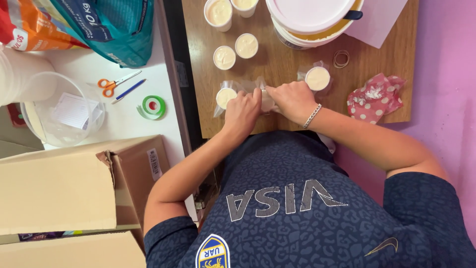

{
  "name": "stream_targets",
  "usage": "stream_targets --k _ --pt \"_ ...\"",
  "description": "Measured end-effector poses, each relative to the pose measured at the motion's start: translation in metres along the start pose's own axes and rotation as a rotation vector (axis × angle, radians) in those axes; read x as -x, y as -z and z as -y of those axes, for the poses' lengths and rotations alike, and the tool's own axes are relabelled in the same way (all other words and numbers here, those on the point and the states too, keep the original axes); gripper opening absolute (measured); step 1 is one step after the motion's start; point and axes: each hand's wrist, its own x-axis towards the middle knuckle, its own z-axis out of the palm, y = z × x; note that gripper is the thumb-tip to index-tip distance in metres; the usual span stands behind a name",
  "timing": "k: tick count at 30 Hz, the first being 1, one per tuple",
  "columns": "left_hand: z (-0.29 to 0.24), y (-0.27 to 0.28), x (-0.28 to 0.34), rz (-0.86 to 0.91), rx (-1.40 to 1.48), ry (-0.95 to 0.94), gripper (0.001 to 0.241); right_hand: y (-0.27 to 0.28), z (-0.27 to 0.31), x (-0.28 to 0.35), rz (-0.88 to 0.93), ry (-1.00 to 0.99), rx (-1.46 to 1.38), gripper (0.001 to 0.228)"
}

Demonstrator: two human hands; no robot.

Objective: Sealing small plastic cups with film and rubber bands, then carrying them to a scale for weighing.

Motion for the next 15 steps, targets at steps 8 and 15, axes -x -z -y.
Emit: stream_targets --k 8,15 --pt "0.007 -0.003 0.004 -0.058 0.064 -0.032 0.047 0.000 -0.003 0.002 -0.044 -0.017 -0.141 0.039" --pt "0.013 0.013 0.008 -0.024 0.346 -0.021 0.052 -0.030 -0.015 0.000 -0.098 -0.031 -0.373 0.057"
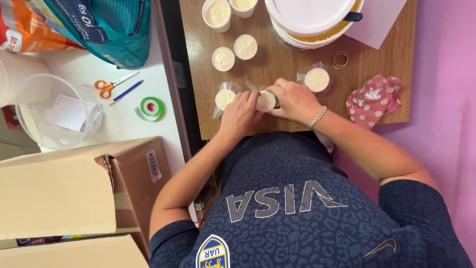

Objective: Sealing small plastic cups with film and rubber bands, then carrying them to a scale for weighing.

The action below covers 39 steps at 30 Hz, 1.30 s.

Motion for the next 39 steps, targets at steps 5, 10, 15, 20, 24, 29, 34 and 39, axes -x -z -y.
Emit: stream_targets --k 5,10,15,20,24,29,34,39 --pt "-0.002 -0.010 0.005 -0.011 0.150 0.031 0.056 0.013 0.011 0.005 0.021 0.010 -0.053 0.082" --pt "-0.001 -0.023 0.008 -0.149 0.206 0.056 0.058 -0.020 -0.003 0.004 -0.195 0.113 -0.046 0.080" --pt "-0.007 -0.014 0.007 -0.166 0.258 0.085 0.047 -0.016 -0.009 0.009 -0.284 0.057 0.022 0.075" --pt "-0.025 -0.016 0.002 -0.191 0.215 0.138 0.040 -0.020 -0.016 0.009 -0.335 -0.001 0.041 0.077" --pt "-0.030 -0.018 -0.004 -0.305 0.649 0.385 0.030 -0.004 -0.010 0.016 -0.279 -0.051 -0.175 0.074" --pt "-0.028 -0.026 -0.012 -0.340 1.097 0.562 0.027 0.011 -0.005 0.022 -0.231 -0.096 -0.201 0.072" --pt "-0.029 -0.032 -0.020 -0.320 1.266 0.679 0.021 0.017 -0.001 0.026 -0.224 -0.086 -0.191 0.065" --pt "-0.029 -0.033 -0.021 -0.355 1.233 0.715 0.016 0.021 -0.006 0.028 -0.238 -0.121 -0.212 0.064"
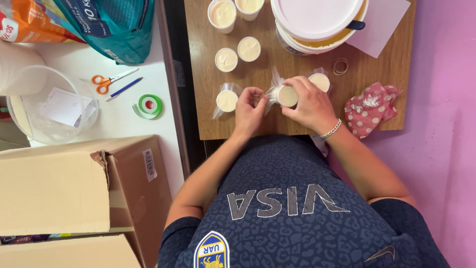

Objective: Sealing small plastic cups with film and rubber bands, then carrying them to a scale for weighing.

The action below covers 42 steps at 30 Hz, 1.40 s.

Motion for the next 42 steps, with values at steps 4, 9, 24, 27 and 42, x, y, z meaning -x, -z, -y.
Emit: stream_targets --k 4,9,24,27,42 --pt "-0.004 -0.001 0.004 -0.039 -0.119 -0.013 0.011 0.003 -0.002 0.000 0.025 -0.012 0.009 0.063" --pt "-0.016 -0.002 0.008 -0.059 -0.205 -0.043 0.009 0.008 0.001 -0.001 0.039 -0.035 0.021 0.063" --pt "-0.068 0.080 -0.052 -0.213 -0.658 -0.563 0.073 -0.018 -0.019 -0.026 0.088 0.134 0.435 0.076" --pt "-0.064 0.108 -0.072 -0.113 -0.698 -0.385 0.101 -0.001 0.008 -0.035 0.114 0.138 0.333 0.090" --pt "0.026 0.115 -0.139 0.078 -0.704 -0.246 0.078 -0.041 0.014 -0.152 0.076 0.208 0.185 0.115"
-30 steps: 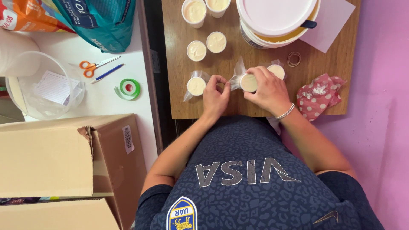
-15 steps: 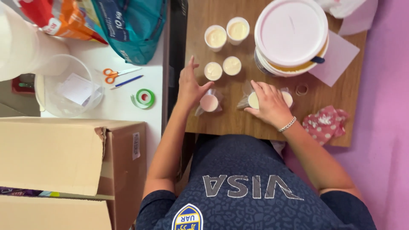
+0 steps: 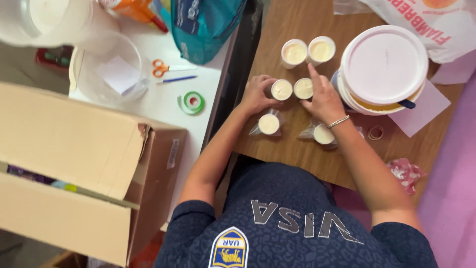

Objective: Sealing small plastic cups with film and rubber bands, then carrying them to a scale for weighing.

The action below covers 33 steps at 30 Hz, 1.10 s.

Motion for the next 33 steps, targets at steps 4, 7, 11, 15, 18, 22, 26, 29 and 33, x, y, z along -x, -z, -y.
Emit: stream_targets --k 4,7,11,15,18,22,26,29,33 --pt "0.007 -0.014 -0.002 -0.074 0.015 -0.040 0.075 0.001 0.001 -0.006 -0.042 0.045 -0.113 0.110" --pt "-0.001 -0.006 0.000 -0.089 0.106 -0.113 0.079 0.004 0.008 -0.008 -0.053 0.017 -0.201 0.104" --pt "0.003 -0.005 0.000 -0.071 0.116 -0.132 0.074 0.004 0.008 -0.001 -0.072 -0.067 -0.275 0.107" --pt "-0.007 0.007 0.006 -0.087 0.359 -0.133 0.070 0.011 0.016 0.016 -0.166 -0.068 -0.440 0.109" --pt "-0.035 0.031 0.022 -0.088 0.554 -0.089 0.070 0.021 0.024 0.035 -0.277 -0.031 -0.642 0.112" --pt "-0.050 0.046 0.046 -0.132 0.704 -0.033 0.074 0.039 0.044 0.063 -0.390 -0.035 -0.884 0.123" --pt "-0.085 0.066 0.086 -0.176 0.755 -0.023 0.076 0.041 0.048 0.084 -0.431 0.047 -0.968 0.120" --pt "-0.098 0.070 0.115 -0.286 0.806 -0.053 0.079 0.029 0.035 0.086 -0.404 0.207 -1.067 0.127" --pt "-0.120 0.063 0.170 -0.446 0.858 -0.026 0.079 0.032 0.052 0.102 -0.239 0.399 -1.194 0.128"
